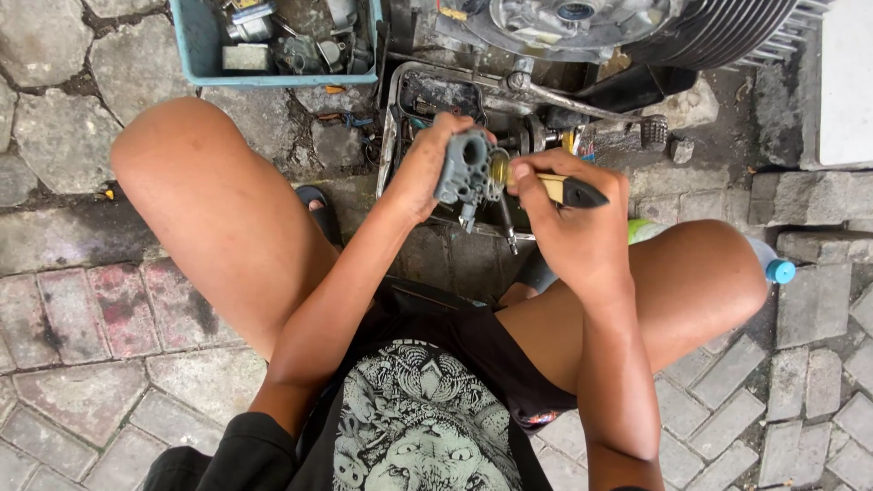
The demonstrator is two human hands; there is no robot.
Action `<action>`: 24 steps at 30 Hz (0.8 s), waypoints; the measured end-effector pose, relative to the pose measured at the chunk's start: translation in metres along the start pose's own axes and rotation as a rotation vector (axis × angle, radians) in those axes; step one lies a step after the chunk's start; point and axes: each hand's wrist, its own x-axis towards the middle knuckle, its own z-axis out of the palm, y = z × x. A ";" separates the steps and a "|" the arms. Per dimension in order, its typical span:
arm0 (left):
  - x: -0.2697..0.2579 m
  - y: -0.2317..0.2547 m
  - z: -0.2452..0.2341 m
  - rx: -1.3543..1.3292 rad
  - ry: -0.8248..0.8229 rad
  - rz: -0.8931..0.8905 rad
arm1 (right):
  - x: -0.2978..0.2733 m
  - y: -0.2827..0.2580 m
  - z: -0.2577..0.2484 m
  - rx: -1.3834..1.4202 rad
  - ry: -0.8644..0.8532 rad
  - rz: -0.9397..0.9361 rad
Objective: Cleaning a motorcycle carburetor using a brush and cleaning fluid
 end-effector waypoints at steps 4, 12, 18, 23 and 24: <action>-0.006 0.008 0.014 -0.037 0.038 0.063 | -0.005 0.003 -0.001 0.013 -0.015 0.089; -0.004 0.009 0.012 0.105 -0.059 0.232 | -0.005 0.003 0.002 0.145 -0.106 0.170; -0.003 -0.002 0.019 0.125 -0.068 0.282 | -0.007 0.011 -0.004 0.349 0.045 0.236; -0.021 0.024 0.035 0.090 -0.008 0.344 | -0.007 0.011 -0.007 0.344 -0.054 0.257; -0.021 0.021 0.034 0.072 -0.021 0.352 | -0.008 0.010 -0.012 0.380 -0.021 0.237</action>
